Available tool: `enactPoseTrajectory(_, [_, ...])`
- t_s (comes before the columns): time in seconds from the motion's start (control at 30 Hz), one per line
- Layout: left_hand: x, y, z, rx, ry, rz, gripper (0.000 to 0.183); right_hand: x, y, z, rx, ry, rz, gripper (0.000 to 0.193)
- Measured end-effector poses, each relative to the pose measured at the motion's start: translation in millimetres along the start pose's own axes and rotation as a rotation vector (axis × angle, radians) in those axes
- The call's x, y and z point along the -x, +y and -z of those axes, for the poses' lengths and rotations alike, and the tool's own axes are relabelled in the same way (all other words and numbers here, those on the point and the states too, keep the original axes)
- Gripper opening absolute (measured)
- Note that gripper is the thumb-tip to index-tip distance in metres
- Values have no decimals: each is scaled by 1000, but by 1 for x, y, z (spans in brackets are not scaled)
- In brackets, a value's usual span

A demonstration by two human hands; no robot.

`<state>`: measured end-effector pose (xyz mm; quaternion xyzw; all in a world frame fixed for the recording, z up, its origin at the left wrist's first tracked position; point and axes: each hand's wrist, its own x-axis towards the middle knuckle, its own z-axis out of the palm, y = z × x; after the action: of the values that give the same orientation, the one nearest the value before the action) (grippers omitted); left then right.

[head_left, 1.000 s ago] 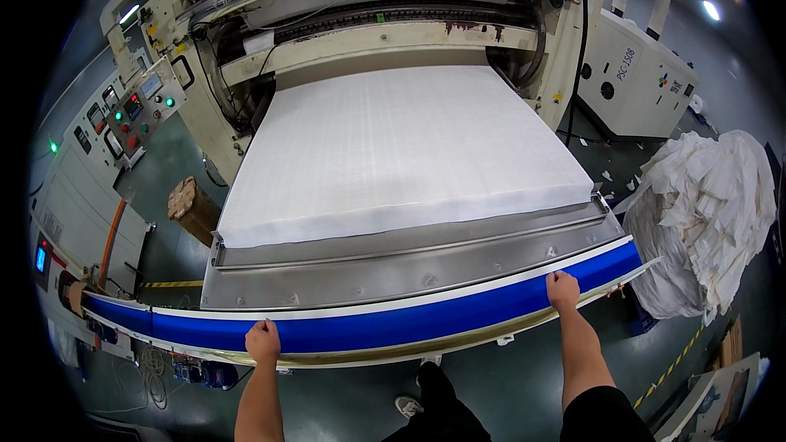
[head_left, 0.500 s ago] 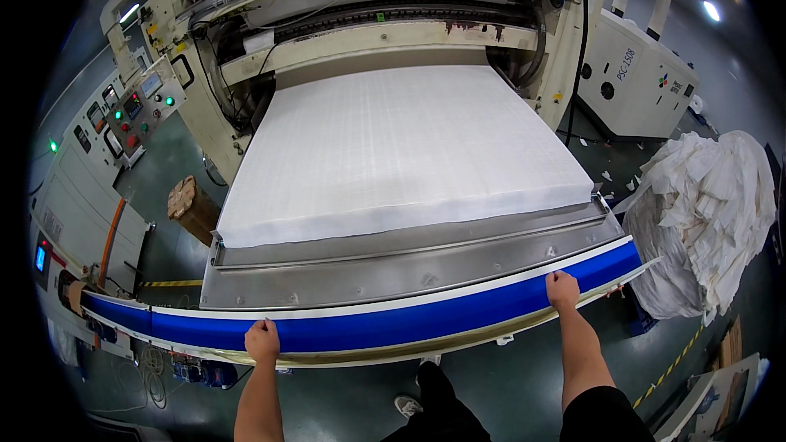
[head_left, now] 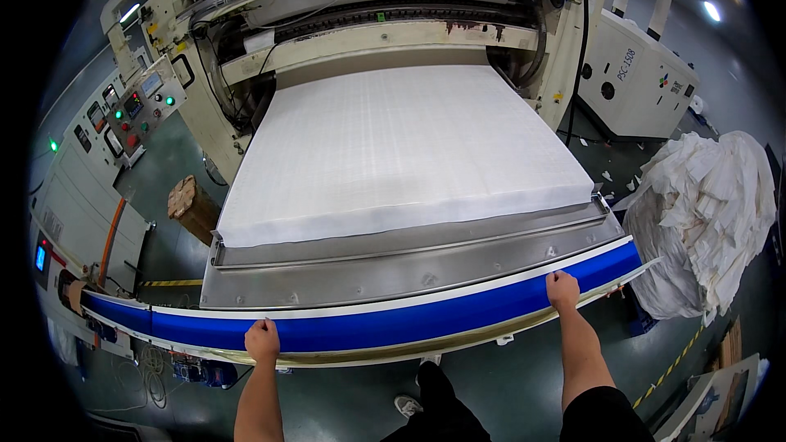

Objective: The person repeatedly picks up individual white sheets from a stack and feeds them into a large industrial machine. They align each sheet by hand before inserting it into the machine's input slot.

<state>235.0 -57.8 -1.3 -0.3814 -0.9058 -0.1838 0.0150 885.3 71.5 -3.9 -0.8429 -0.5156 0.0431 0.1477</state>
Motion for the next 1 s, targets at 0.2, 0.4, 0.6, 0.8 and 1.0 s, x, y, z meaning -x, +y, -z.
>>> enactPoseTrajectory(0.2, [0, -3, -2, 8, 0, -6, 31, 0, 1, -1, 0, -5, -3, 32])
enactPoseTrajectory(0.4, [0, -3, -2, 27, 7, -9, 31, 0, -1, 1, -9, -7, -5, 33])
enactPoseTrajectory(0.6, [-2, -4, 0, -7, 7, -34, 32, 1, -2, -1, -4, -11, 18, 33])
enactPoseTrajectory(0.8, [-1, -1, -6, 14, -14, -14, 32, -5, 8, -7, -19, 35, 46, 32])
enactPoseTrajectory(1.0, [-13, -25, -12, 15, -64, -98, 33, 0, 1, -7, -110, 60, 59, 31])
